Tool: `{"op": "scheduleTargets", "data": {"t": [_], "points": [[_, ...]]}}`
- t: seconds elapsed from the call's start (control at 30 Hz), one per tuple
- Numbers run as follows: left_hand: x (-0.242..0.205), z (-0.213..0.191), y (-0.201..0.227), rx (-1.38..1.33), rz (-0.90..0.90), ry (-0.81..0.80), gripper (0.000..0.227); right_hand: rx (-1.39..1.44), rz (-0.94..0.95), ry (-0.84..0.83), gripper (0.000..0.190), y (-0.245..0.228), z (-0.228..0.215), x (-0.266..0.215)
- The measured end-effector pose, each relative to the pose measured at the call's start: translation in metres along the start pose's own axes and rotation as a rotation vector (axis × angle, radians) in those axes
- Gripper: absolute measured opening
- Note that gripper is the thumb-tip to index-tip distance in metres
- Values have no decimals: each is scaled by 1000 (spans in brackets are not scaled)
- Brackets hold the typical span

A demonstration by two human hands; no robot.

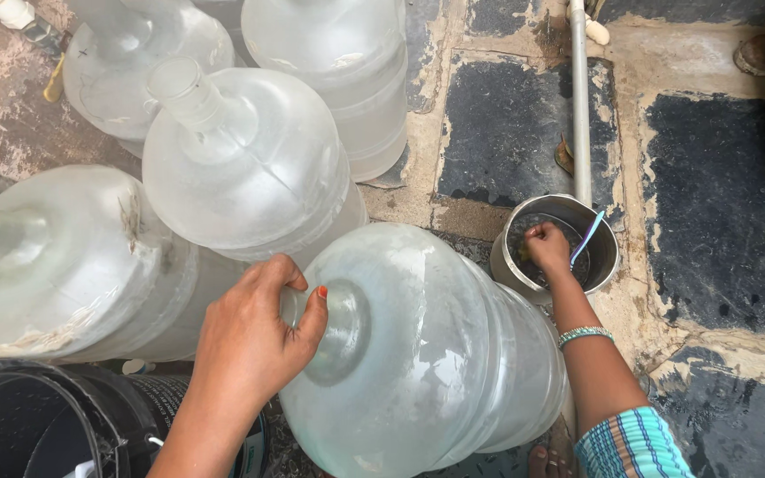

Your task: The person scrubs the inside of a large plastic water dispenser bottle with a brush, then wipes the exterior with a yellow sponge. They repeat this process on multiple bottles arranged on a metal grate floor.

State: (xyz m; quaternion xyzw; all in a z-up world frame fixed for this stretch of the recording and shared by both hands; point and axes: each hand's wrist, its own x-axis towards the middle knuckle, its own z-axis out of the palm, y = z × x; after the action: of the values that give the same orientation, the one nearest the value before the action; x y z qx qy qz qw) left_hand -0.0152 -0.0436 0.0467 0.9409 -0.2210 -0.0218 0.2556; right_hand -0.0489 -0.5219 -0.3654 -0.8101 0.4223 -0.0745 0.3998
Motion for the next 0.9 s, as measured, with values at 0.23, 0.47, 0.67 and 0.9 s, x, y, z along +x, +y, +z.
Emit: {"op": "scheduleTargets", "data": {"t": [0.23, 0.47, 0.67, 0.9], "points": [[-1, 3, -6, 11, 47, 51, 26, 1091, -119, -211, 25, -55, -74, -51], [-7, 8, -4, -24, 96, 108, 26, 1269, -633, -519, 40, -181, -174, -173], [-11, 17, -11, -47, 141, 163, 27, 931, -862, -636, 44, -250, -208, -289], [-15, 20, -14, -51, 148, 168, 27, 17, -852, -151, 28, -302, -167, -365]]}}
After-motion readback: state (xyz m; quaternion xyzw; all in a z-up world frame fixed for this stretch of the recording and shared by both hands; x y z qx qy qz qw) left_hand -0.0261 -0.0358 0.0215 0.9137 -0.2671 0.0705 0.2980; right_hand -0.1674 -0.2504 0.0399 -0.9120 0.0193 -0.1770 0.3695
